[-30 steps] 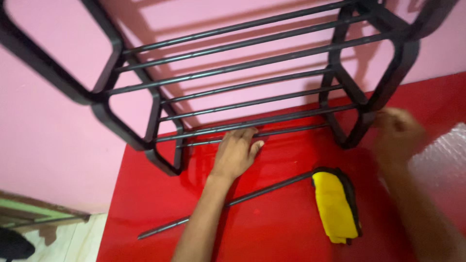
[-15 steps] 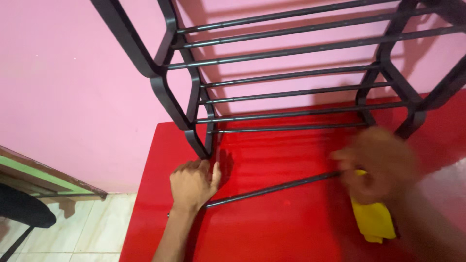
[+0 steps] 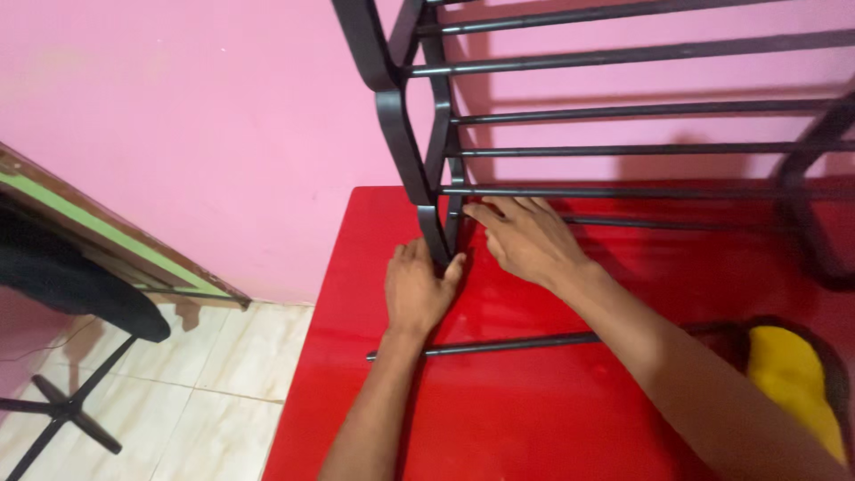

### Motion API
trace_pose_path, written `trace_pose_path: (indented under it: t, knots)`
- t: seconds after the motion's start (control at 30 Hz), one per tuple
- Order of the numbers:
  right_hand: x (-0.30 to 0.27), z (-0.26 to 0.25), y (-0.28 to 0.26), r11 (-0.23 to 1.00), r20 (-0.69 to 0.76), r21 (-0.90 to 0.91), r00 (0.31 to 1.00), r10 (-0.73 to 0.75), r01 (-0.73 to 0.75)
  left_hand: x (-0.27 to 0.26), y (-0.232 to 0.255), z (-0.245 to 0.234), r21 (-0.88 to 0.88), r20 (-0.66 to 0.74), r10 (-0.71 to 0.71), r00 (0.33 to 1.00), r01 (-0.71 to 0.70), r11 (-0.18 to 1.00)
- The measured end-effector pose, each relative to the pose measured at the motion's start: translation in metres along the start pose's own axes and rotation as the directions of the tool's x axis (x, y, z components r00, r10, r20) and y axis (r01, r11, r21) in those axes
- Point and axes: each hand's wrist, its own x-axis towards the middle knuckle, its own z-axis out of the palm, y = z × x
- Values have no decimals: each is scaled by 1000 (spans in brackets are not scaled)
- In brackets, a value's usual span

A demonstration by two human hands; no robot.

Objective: The person assembles a black metal shoe rack by inserting horizontal rods into the frame slots and securing them. They then place a yellow cloth on one of the rods. The task is performed on a red table against a pink wall.

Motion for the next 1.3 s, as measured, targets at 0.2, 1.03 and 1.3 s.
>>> trace_pose_path:
  t: [0.2, 1.03, 1.3]
  knots:
    - [28, 34, 9, 997, 138, 79, 990, 6, -17, 1, -1, 4, 6, 24, 6, 1000, -6, 1000]
    - [32, 61, 27, 995, 64, -53, 994, 87, -84, 5, 4, 0, -35, 43, 14, 999, -12, 999]
    - [30, 65, 29, 996, 50, -10, 994, 94, -93, 7, 6, -2, -6, 108, -31, 994, 32, 999]
